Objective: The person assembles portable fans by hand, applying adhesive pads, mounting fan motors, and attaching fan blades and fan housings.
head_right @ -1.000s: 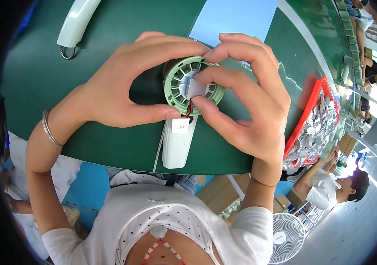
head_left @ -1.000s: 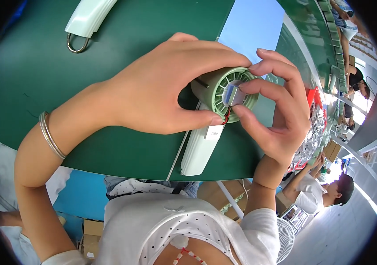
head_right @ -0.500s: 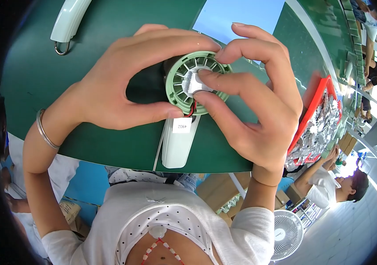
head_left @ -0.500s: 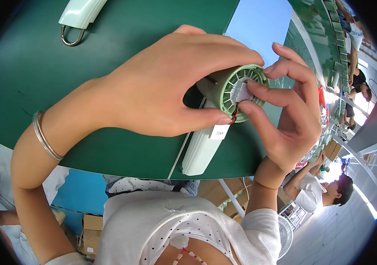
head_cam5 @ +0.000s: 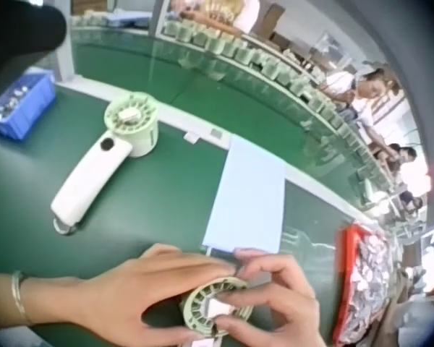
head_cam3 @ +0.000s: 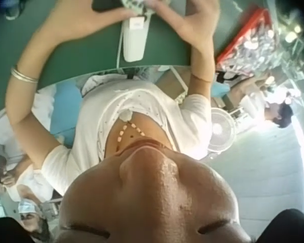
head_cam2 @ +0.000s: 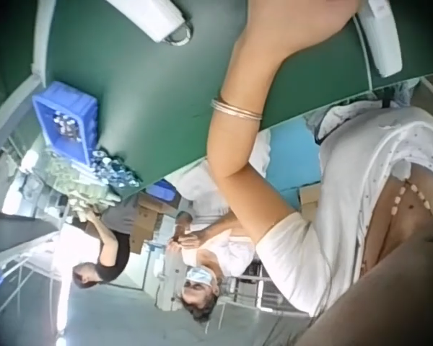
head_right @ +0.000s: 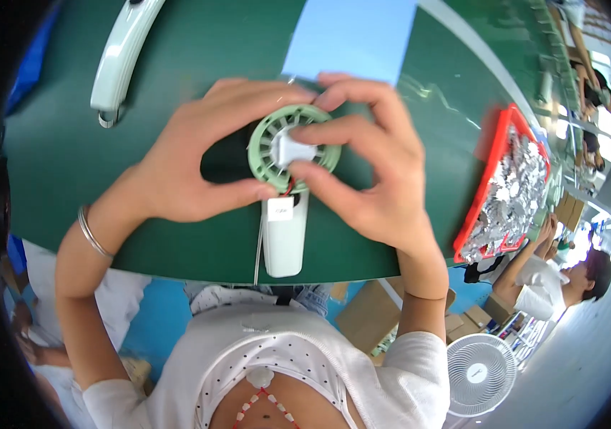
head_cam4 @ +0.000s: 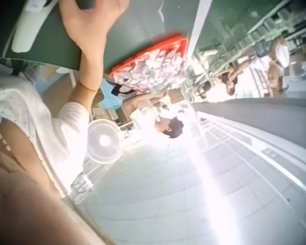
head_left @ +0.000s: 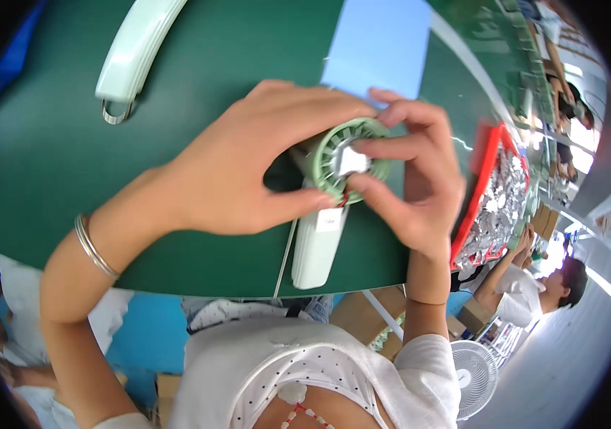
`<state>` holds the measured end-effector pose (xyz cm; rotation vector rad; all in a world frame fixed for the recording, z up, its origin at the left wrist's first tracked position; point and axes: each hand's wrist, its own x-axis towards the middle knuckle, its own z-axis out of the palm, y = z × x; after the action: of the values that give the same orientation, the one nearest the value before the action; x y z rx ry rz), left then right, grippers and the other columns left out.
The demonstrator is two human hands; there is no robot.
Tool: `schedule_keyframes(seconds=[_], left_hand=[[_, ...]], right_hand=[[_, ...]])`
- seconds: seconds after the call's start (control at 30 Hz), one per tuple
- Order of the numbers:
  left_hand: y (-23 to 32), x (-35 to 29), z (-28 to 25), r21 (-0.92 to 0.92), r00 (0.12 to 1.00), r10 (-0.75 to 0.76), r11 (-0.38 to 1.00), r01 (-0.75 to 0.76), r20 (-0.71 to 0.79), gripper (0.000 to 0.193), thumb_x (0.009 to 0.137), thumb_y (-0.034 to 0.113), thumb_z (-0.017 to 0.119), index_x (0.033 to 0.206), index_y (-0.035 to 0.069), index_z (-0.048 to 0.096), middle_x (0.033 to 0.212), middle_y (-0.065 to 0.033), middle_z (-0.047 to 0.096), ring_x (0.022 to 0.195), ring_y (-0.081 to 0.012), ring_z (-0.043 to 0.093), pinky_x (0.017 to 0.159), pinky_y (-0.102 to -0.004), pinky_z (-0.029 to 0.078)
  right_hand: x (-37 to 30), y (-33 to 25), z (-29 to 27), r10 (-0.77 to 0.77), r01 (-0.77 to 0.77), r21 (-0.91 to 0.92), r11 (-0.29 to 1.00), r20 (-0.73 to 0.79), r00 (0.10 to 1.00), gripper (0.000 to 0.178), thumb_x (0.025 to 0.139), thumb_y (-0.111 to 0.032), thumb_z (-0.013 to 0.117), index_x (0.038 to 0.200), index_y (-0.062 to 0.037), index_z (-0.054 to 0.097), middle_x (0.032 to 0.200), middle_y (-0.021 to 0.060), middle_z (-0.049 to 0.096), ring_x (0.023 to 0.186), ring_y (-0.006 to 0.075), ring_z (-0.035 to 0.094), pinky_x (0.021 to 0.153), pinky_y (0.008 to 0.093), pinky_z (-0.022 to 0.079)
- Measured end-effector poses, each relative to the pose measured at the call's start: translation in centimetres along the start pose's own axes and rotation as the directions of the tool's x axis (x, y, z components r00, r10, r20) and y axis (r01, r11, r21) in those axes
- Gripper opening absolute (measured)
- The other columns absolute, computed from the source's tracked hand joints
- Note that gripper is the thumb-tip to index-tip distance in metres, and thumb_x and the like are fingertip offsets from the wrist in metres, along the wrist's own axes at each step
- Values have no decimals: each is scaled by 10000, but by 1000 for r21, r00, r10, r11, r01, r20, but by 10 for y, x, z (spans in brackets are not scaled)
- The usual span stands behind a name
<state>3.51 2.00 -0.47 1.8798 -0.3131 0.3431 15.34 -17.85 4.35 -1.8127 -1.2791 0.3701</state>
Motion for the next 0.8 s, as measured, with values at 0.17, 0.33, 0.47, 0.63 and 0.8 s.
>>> schedule_keyframes(seconds=[0.17,0.33,0.47,0.63,0.8], left_hand=[[9,5,-5,-23,998,-36,999,37,58,709,718,153,803,1369,71,536,1351,-134,581,1189,-332,547,1052,-429,383],[8,8,-7,-27,996,-59,998,61,68,727,703,145,808,1373,74,535,1353,-125,586,1200,-330,556,1068,-424,373],[10,7,-6,-15,995,-70,997,71,75,733,703,150,811,1377,75,533,1357,-127,579,1236,-323,541,1076,-428,370],[13,8,-3,-21,994,-88,996,90,72,734,701,157,819,1374,75,539,1351,-130,579,1223,-337,535,1069,-430,384],[13,3,-8,0,991,-110,994,110,72,749,678,127,834,1366,64,546,1345,-133,577,1185,-340,529,1051,-421,400]], right_hand=[[11,31,-40,401,-372,166,913,-519,755,300,882,-99,686,1151,33,661,1093,106,668,1091,201,622,979,313,446],[56,118,-95,354,-461,-102,881,-506,787,224,897,-91,661,1091,11,704,967,42,702,886,115,620,847,241,463],[101,135,-84,301,-537,-262,802,-598,742,208,840,-193,715,955,-24,757,791,70,724,735,138,663,712,272,519],[115,146,-68,116,-522,-441,730,-673,730,207,821,-197,697,926,-31,763,864,166,732,845,327,710,798,400,557],[95,146,-37,18,-401,-391,829,-697,717,328,901,-132,625,1196,11,622,1170,218,639,1082,362,619,950,416,479]])
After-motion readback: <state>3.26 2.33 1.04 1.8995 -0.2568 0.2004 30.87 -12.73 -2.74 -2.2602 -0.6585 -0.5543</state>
